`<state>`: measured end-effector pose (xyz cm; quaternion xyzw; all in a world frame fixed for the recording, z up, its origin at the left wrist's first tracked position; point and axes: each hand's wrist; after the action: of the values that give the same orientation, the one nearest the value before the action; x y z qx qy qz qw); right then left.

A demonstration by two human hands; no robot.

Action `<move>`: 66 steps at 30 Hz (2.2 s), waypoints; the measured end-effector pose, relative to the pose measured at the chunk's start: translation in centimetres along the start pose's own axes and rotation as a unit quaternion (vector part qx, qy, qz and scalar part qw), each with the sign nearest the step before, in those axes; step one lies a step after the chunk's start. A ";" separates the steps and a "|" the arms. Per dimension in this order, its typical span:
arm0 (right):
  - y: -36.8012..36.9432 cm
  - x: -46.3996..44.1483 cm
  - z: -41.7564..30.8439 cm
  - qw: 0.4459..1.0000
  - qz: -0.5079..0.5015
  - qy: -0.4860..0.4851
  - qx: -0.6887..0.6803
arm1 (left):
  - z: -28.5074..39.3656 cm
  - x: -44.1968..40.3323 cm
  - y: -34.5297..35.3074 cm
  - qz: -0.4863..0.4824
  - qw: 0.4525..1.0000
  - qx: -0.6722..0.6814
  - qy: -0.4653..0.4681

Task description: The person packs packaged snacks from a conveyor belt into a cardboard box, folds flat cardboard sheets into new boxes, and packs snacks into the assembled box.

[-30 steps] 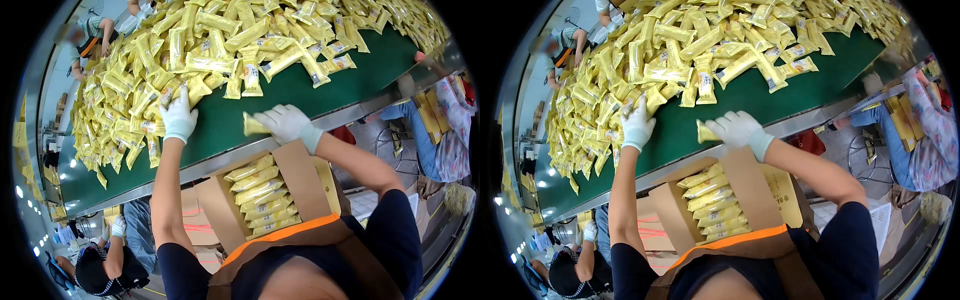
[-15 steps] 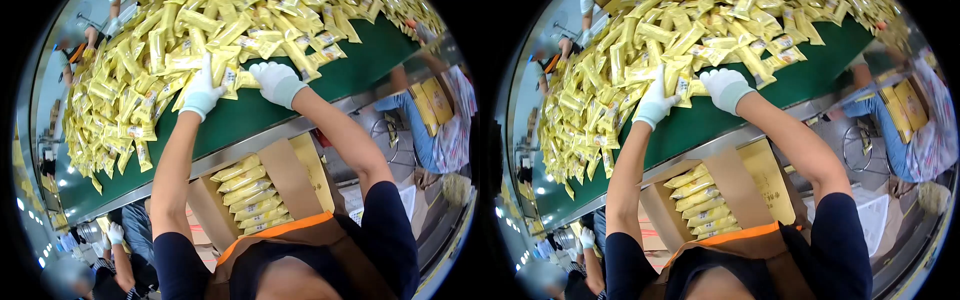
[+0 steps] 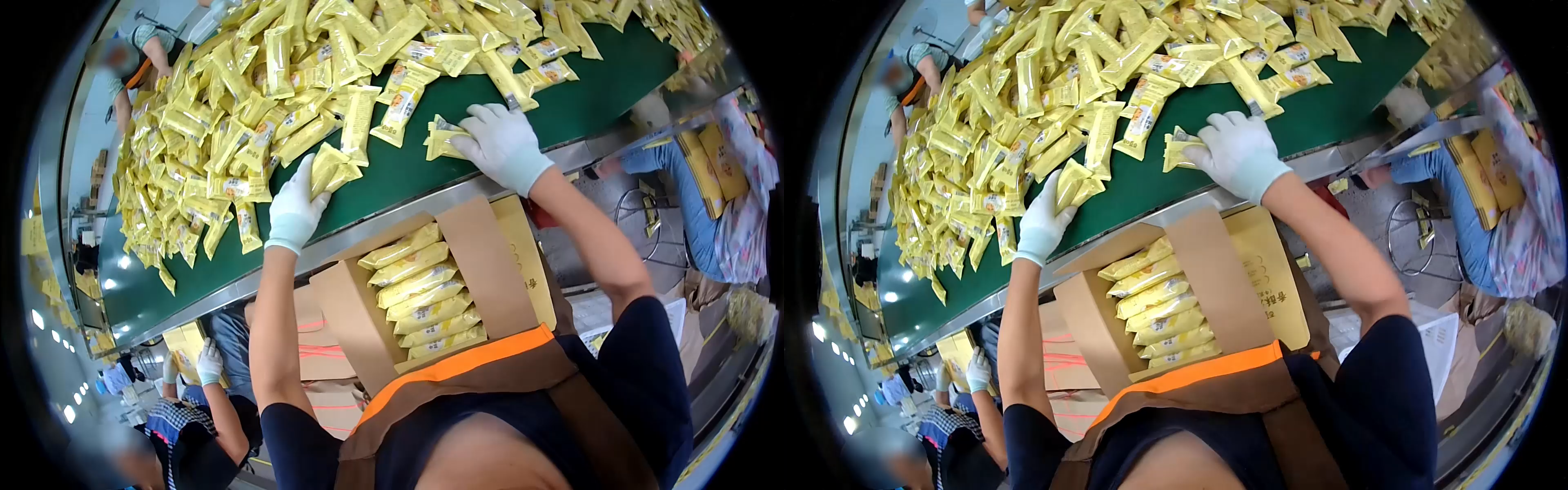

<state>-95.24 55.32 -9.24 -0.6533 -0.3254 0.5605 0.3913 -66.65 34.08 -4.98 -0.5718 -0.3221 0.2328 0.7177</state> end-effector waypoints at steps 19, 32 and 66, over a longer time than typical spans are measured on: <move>0.5 -13.6 0.2 0.938 -0.278 -0.205 -0.041 | -3.8 1.2 1.1 0.057 0.998 -0.007 -0.004; -2.3 -5.1 -1.8 0.968 -0.126 -0.203 -0.076 | -2.1 4.7 3.5 0.166 0.979 -0.096 0.070; -9.7 8.9 -18.2 0.903 -0.232 -0.287 -0.221 | 8.6 16.9 -1.4 0.107 0.938 0.225 0.241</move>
<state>-75.71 64.99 -3.83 -0.4397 -0.6812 0.5314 0.2455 -61.42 51.43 0.93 -0.4653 -0.0149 0.2298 0.8546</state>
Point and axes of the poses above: each hand's wrist, its own x-axis away from the middle knuckle, its own y-axis out of the palm, z = x × y, and after that the axes turned 1 degree about -z, right-handed
